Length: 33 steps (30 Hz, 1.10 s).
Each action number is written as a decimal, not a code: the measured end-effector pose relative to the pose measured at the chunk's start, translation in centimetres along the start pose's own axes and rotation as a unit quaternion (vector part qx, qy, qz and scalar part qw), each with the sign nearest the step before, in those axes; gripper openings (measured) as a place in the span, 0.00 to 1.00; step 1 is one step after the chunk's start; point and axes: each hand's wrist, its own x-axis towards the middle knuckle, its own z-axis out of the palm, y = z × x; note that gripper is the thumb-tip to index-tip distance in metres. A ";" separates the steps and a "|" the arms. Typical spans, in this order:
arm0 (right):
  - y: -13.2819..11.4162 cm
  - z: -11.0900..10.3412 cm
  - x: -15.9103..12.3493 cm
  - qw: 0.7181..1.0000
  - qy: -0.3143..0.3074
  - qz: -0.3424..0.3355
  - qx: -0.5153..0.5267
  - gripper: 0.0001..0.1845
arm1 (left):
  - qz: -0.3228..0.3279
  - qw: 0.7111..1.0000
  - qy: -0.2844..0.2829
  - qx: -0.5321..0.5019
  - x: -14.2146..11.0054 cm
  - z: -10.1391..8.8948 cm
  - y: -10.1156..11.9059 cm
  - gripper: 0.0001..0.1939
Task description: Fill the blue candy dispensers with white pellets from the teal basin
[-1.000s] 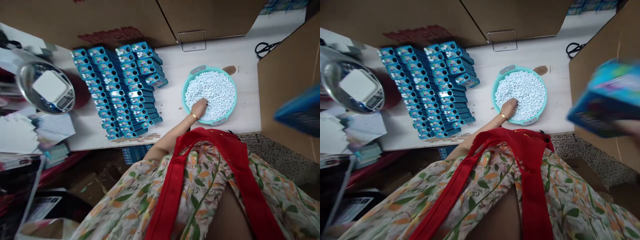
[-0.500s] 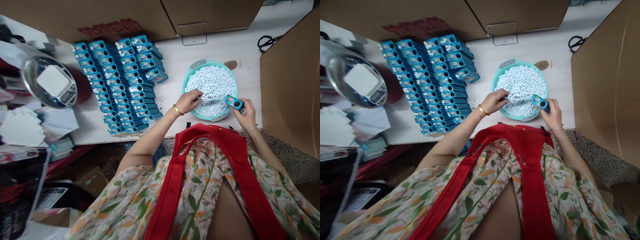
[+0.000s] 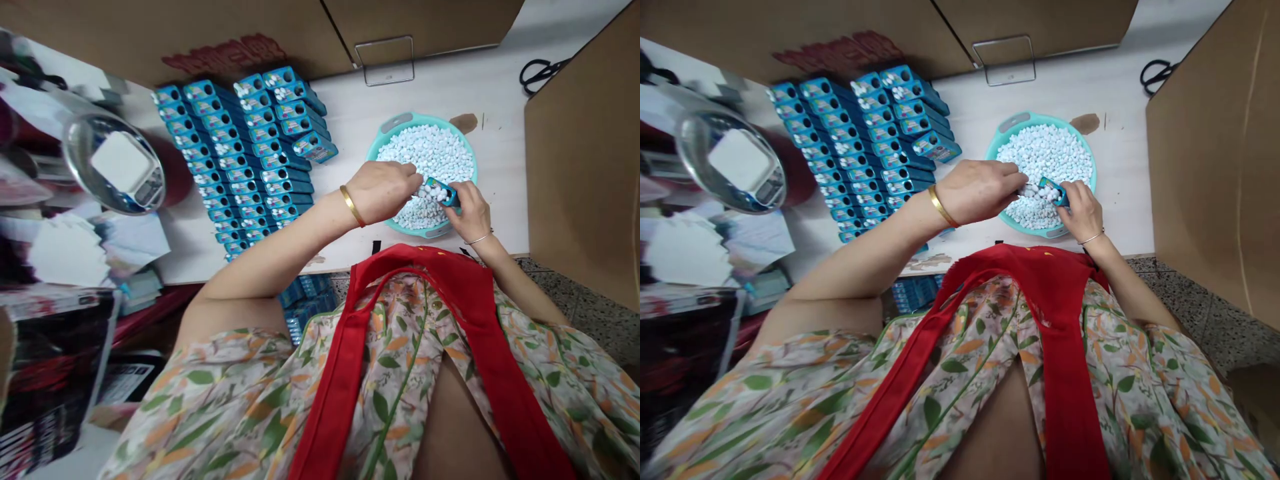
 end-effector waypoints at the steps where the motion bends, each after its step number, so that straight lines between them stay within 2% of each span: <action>1: 0.1 0.1 0.0 1.000 -0.001 -0.001 -0.001 0.21 | -0.005 1.000 0.010 -0.008 0.1 0.0 0.3 0.11; 4: 0.3 0.3 -0.1 1.000 0.002 -0.001 -0.005 0.21 | -0.011 0.998 0.040 -0.038 0.3 -0.1 1.8 0.15; 8: 0.4 0.5 -0.3 1.000 0.009 -0.006 0.003 0.21 | -0.007 0.999 0.025 -0.025 0.1 -0.8 3.6 0.16; 11: 0.5 0.4 -0.4 1.000 0.020 -0.004 0.016 0.21 | -0.027 0.999 0.041 0.001 -1.1 -0.5 2.0 0.15; 14: 1.1 0.3 -0.5 0.998 0.043 0.011 0.054 0.22 | -0.113 0.991 0.066 0.008 -3.1 2.1 -2.5 0.13; 16: 1.9 0.2 -0.4 0.992 0.061 0.041 0.101 0.26 | -0.178 0.983 0.047 0.005 -4.1 4.9 -5.7 0.13; 18: 3.0 0.5 -0.2 0.980 0.070 0.088 0.162 0.31 | -0.221 0.975 0.010 -0.001 -4.0 8.1 -7.7 0.13; 20: 3.9 1.1 0.2 0.963 0.070 0.134 0.224 0.34 | -0.231 0.973 -0.022 -0.014 -2.6 11.1 -8.1 0.14; 24: 4.9 2.6 1.0 0.938 0.055 0.169 0.296 0.36 | -0.212 0.974 -0.030 -0.068 2.2 15.1 -6.1 0.18; 26: 4.8 3.1 1.4 0.933 0.048 0.175 0.311 0.36 | -0.200 0.974 -0.021 -0.101 4.0 16.1 -5.2 0.20; 28: 4.7 3.3 1.5 0.929 0.047 0.181 0.320 0.37 | -0.185 0.974 -0.009 -0.134 4.5 16.5 -5.2 0.21; 31: 4.4 2.8 1.0 0.927 0.066 0.177 0.323 0.38 | -0.166 0.971 0.009 -0.170 3.5 16.1 -6.2 0.20; 33: 4.2 1.9 0.4 0.933 0.088 0.168 0.305 0.39 | -0.146 0.973 0.022 -0.177 2.1 15.2 -7.0 0.20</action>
